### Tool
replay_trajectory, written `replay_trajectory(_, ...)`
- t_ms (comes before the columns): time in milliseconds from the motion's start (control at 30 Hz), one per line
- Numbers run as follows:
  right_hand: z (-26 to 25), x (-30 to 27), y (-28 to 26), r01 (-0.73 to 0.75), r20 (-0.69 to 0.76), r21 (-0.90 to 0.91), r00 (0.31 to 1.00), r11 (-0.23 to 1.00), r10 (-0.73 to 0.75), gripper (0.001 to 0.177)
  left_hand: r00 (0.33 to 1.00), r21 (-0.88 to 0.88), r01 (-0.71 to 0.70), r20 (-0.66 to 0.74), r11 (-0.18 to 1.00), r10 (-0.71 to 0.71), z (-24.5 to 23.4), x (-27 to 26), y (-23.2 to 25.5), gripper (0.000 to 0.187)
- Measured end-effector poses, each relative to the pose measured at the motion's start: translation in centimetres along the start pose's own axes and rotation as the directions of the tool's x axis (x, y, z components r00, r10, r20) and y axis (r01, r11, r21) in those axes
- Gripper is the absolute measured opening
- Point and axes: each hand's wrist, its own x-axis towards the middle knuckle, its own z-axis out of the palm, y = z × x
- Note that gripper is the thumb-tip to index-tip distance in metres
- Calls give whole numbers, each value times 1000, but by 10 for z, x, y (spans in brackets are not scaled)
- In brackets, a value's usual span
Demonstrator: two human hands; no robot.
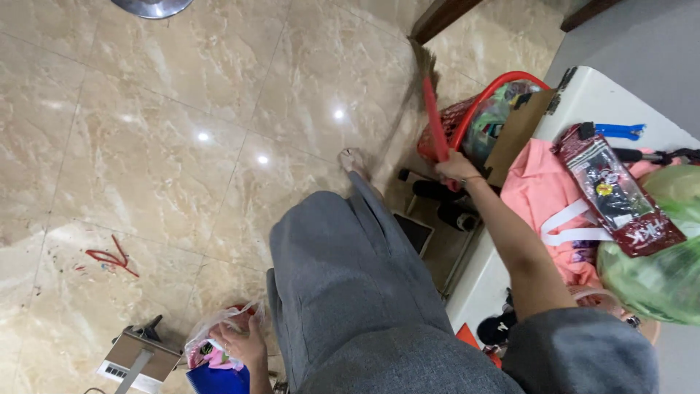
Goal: Sweeping the floor with a broom and collecting debris into a dustpan
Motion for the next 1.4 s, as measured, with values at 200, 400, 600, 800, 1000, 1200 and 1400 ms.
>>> replay_trajectory(200,145,-56,-44,258,417,-191,895,947,-159,32,997,37,22,-69,999,-19,-22,6,-45,93)
replay_trajectory(400,261,-61,-172,387,792,-101,589,916,-161,60,986,-43,168,24,985,-167,-27,-9,-19,90)
replay_trajectory(600,289,-92,-167,685,687,-157,593,712,-419,60,998,-59,-51,-40,997,49,-17,10,1,92)
replay_trajectory(800,72,-190,-171,457,510,-338,824,823,-248,81,992,-117,116,70,986,-108,-16,29,61,88)
replay_trajectory(1000,-62,-74,-78,304,151,-546,952,780,-266,76,998,-277,-57,-20,959,53,-13,39,169,63)
replay_trajectory(1200,-102,96,-128,284,-33,-503,937,816,-347,79,942,-556,123,326,822,80,19,46,354,50)
replay_trajectory(1400,-7,129,-149,315,172,-639,948,702,-268,67,732,-671,164,574,723,366,45,43,535,50)
